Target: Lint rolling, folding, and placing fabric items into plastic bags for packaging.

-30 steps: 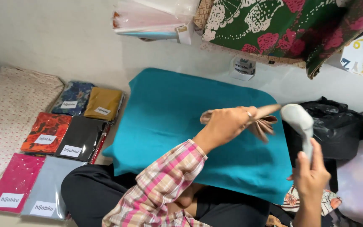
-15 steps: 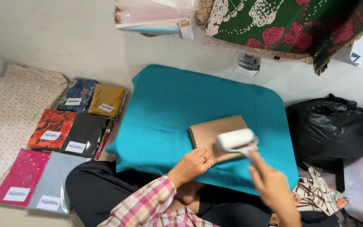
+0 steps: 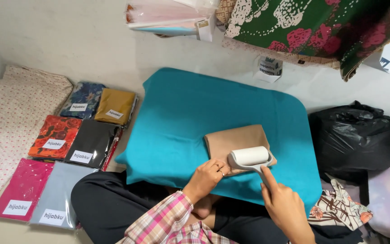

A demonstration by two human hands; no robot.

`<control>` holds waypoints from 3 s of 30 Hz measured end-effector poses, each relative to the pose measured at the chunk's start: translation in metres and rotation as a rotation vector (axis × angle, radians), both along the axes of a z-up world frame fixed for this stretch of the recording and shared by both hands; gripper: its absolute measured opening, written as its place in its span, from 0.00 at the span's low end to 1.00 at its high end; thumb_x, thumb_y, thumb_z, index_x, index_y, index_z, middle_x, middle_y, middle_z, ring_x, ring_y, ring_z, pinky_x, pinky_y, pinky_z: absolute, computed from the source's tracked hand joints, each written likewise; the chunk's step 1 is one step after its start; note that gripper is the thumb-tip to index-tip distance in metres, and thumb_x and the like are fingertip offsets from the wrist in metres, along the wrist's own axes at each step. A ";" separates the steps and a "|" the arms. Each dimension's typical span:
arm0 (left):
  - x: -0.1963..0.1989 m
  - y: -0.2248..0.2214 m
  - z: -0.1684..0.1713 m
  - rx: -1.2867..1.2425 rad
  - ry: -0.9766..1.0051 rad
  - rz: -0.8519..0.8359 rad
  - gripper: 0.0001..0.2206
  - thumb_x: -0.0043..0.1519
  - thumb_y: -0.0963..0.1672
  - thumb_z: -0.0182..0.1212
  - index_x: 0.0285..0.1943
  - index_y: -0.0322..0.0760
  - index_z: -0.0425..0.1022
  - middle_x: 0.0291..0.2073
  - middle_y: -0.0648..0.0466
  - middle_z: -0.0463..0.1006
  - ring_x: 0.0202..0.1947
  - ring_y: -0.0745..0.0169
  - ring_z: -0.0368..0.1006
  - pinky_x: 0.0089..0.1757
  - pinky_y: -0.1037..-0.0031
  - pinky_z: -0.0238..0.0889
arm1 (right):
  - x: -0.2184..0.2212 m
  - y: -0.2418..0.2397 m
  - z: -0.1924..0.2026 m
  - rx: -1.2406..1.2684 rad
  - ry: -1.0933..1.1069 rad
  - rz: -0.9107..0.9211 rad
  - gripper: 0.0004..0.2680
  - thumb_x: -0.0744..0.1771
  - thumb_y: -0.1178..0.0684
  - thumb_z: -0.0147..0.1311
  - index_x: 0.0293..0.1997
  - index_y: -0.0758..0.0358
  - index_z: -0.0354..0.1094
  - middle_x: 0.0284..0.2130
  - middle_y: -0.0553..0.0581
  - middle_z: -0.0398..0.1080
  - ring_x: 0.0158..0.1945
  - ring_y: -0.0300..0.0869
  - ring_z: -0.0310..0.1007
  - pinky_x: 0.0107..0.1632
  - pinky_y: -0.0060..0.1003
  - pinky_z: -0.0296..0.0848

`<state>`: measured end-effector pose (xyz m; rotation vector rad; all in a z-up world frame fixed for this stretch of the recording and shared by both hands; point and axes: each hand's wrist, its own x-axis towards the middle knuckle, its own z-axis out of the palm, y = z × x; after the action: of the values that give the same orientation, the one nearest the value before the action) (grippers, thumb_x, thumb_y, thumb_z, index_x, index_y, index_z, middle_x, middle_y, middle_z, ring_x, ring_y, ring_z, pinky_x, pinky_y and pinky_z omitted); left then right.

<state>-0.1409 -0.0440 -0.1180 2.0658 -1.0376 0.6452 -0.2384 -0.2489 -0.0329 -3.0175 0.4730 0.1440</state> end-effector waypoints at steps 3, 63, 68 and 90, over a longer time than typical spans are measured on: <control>-0.002 -0.001 0.000 0.071 -0.066 0.032 0.03 0.58 0.40 0.60 0.38 0.42 0.73 0.35 0.58 0.71 0.38 0.64 0.68 0.41 0.75 0.67 | 0.021 -0.010 -0.025 -0.013 -0.093 0.008 0.20 0.67 0.45 0.48 0.70 0.40 0.58 0.28 0.59 0.79 0.27 0.58 0.79 0.33 0.53 0.75; 0.047 -0.053 0.158 -0.098 0.051 -0.102 0.07 0.67 0.42 0.55 0.52 0.40 0.71 0.40 0.55 0.75 0.33 0.60 0.74 0.36 0.69 0.67 | 0.132 -0.317 0.049 -0.020 -0.922 0.034 0.27 0.69 0.59 0.64 0.76 0.84 0.55 0.42 0.79 0.74 0.32 0.58 0.70 0.38 0.46 0.70; 0.041 -0.054 0.166 -0.104 0.017 -0.104 0.05 0.66 0.42 0.56 0.50 0.41 0.72 0.38 0.58 0.75 0.31 0.63 0.72 0.34 0.72 0.66 | 0.123 -0.290 0.045 -0.164 -0.922 -0.065 0.27 0.70 0.56 0.67 0.74 0.81 0.53 0.52 0.83 0.62 0.44 0.70 0.70 0.48 0.57 0.70; 0.127 -0.102 0.023 0.097 0.779 0.037 0.15 0.66 0.55 0.54 0.56 0.54 0.66 0.50 0.49 0.79 0.56 0.45 0.75 0.52 0.53 0.71 | 0.119 -0.145 -0.008 0.659 0.092 0.317 0.15 0.67 0.47 0.58 0.56 0.63 0.74 0.47 0.72 0.79 0.56 0.60 0.77 0.58 0.60 0.72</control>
<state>-0.0134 -0.1461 -0.0949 2.1322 -0.5748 -0.2123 -0.1194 -0.3939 -0.0412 -2.4129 -0.0571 0.3756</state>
